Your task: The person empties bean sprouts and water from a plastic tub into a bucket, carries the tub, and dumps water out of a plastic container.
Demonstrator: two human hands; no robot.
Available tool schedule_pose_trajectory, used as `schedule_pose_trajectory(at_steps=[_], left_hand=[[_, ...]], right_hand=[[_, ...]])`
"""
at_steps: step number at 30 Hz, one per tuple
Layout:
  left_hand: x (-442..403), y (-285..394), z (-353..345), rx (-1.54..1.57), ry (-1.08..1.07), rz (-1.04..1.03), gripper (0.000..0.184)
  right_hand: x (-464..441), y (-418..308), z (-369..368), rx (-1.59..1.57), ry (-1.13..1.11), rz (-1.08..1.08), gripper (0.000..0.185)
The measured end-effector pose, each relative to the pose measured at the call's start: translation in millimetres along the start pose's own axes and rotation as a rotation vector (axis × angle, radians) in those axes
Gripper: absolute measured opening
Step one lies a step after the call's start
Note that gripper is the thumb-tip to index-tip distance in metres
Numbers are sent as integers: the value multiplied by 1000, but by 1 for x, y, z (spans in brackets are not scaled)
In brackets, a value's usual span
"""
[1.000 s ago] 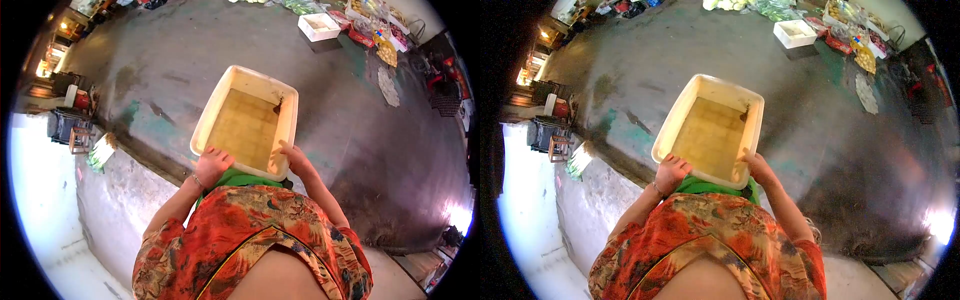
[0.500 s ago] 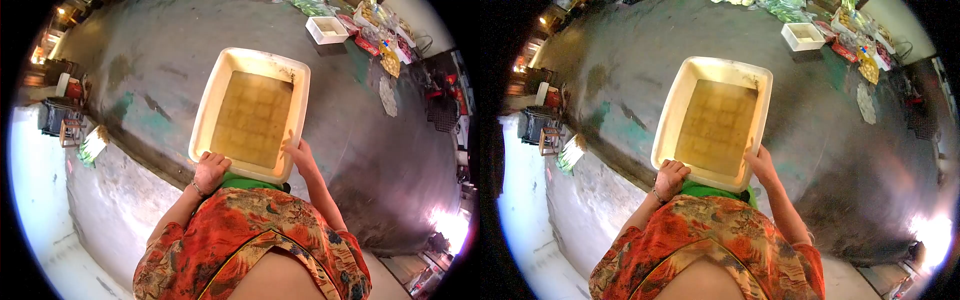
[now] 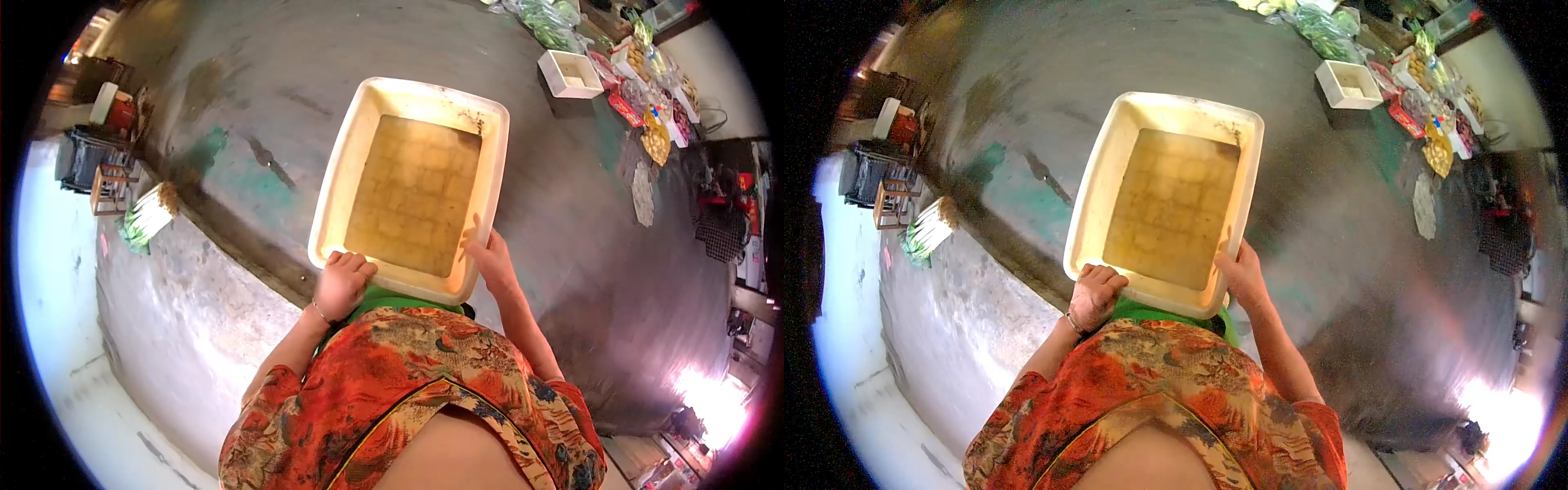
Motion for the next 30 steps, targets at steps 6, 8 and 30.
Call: schedule_pose_trajectory(at_steps=[6, 8, 30], left_hand=[[-2, -39, 42, 54, 40, 62, 19], [-5, -51, 52, 57, 68, 81, 20], [-117, -196, 173, -78, 553, 727, 72]], right_hand=[[-35, -42, -48, 33, -38, 20, 49], [-49, -51, -57, 43, -57, 14, 49], [-312, -189, -121, 161, -451, 23, 38]])
Point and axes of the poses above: each hand's wrist, its own x-axis away from the middle knuckle, its own z-axis out of the back of the hand, y = z × x, the point moved 5 cm from there along -x, towards the middle knuckle, and after that the axes turned 11 degrees about x, right-handed, at the moved point
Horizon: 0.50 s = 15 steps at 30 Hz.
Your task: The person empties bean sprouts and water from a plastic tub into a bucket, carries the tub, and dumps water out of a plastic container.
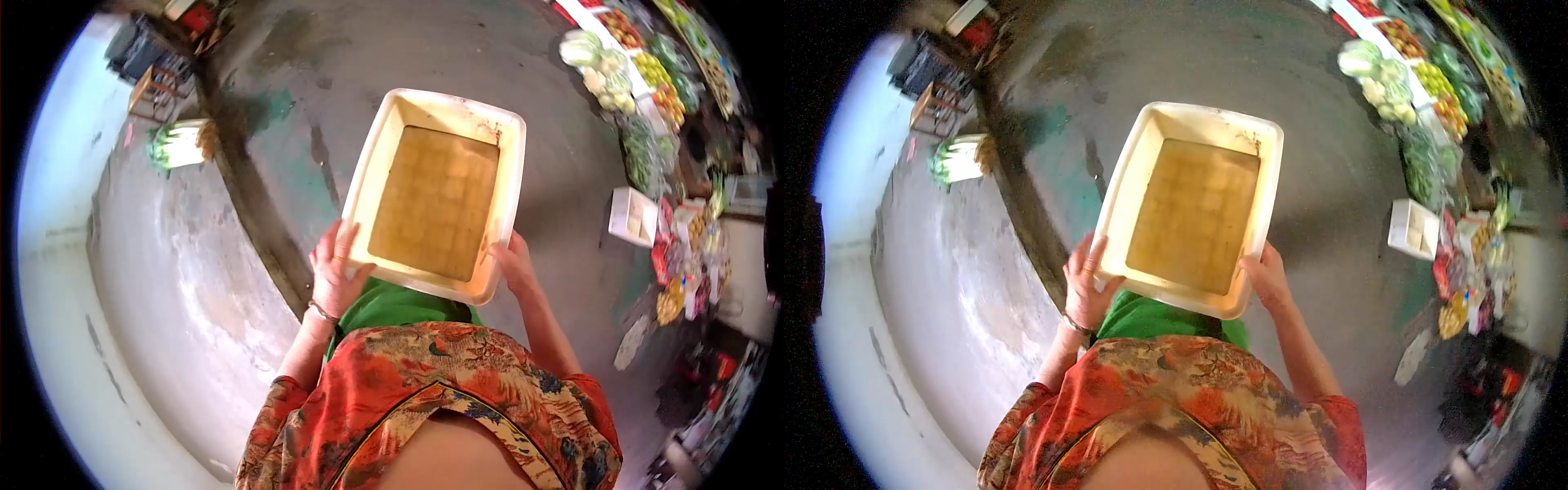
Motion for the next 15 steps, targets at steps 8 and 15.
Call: schedule_pose_trajectory(at_steps=[8, 15], left_hand=[[-41, -155, 20, 1054, 126, 661, 68], [-103, -235, 56, 1558, 121, 723, 74]], right_hand=[[-116, -88, -89, 142, -251, 9, 36], [-215, -177, -191, 176, -418, 74, 38]])
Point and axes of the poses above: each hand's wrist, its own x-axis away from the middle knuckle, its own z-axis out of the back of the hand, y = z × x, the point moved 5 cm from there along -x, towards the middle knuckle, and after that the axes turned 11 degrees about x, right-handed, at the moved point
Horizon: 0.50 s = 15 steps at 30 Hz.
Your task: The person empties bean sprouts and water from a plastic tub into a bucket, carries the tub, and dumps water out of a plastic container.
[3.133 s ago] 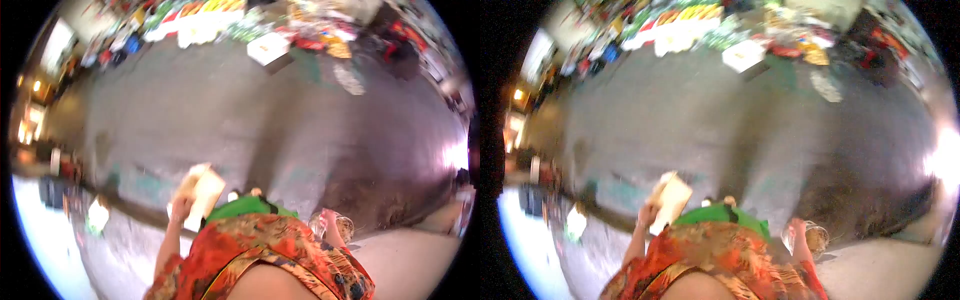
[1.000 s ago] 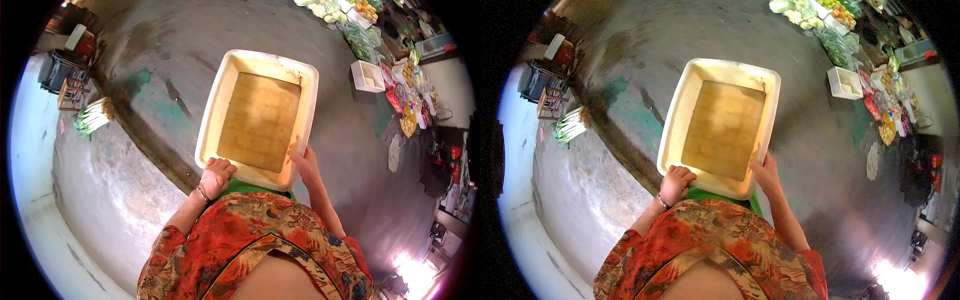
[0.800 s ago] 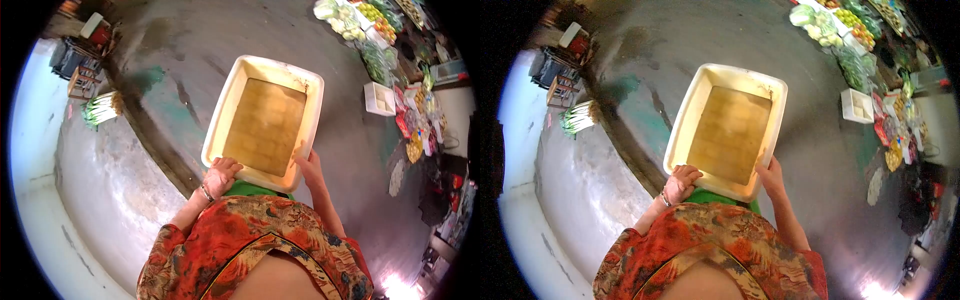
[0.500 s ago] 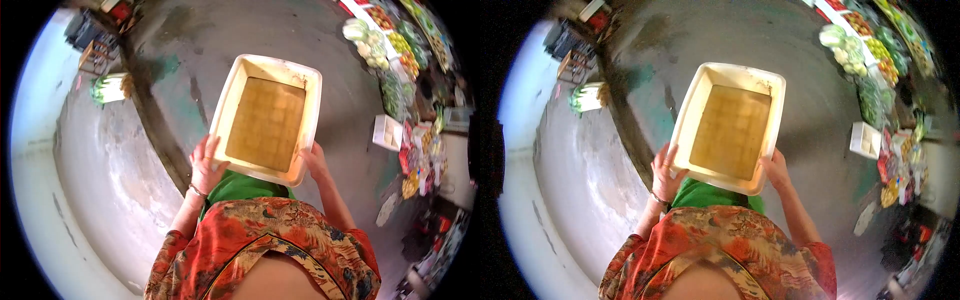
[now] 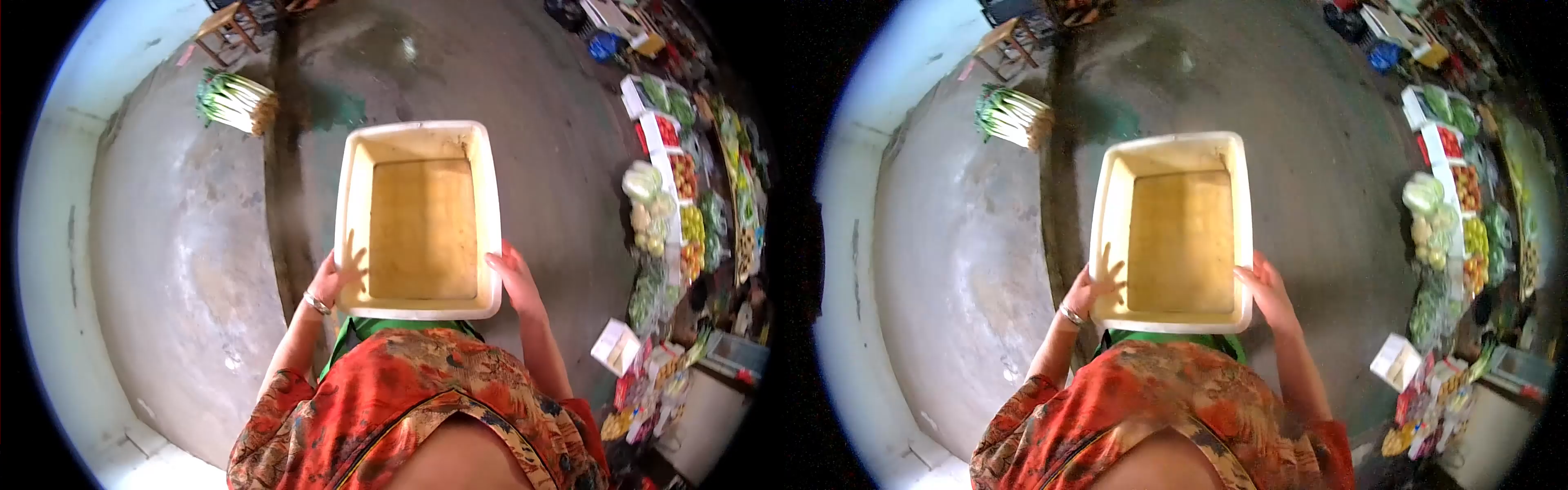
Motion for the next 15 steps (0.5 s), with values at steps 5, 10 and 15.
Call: schedule_pose_trajectory(at_steps=[5, 10, 15], left_hand=[[-40, 37, 21, 198, 227, 0, 77], [-107, 64, 52, 133, 542, -123, 69], [-158, 82, 79, 293, 780, -112, 45]], right_hand=[[-65, 1, 19, -305, 112, -29, 41], [-109, 74, 57, 126, 145, -283, 34], [-121, 186, 128, 94, -26, -465, 28]])
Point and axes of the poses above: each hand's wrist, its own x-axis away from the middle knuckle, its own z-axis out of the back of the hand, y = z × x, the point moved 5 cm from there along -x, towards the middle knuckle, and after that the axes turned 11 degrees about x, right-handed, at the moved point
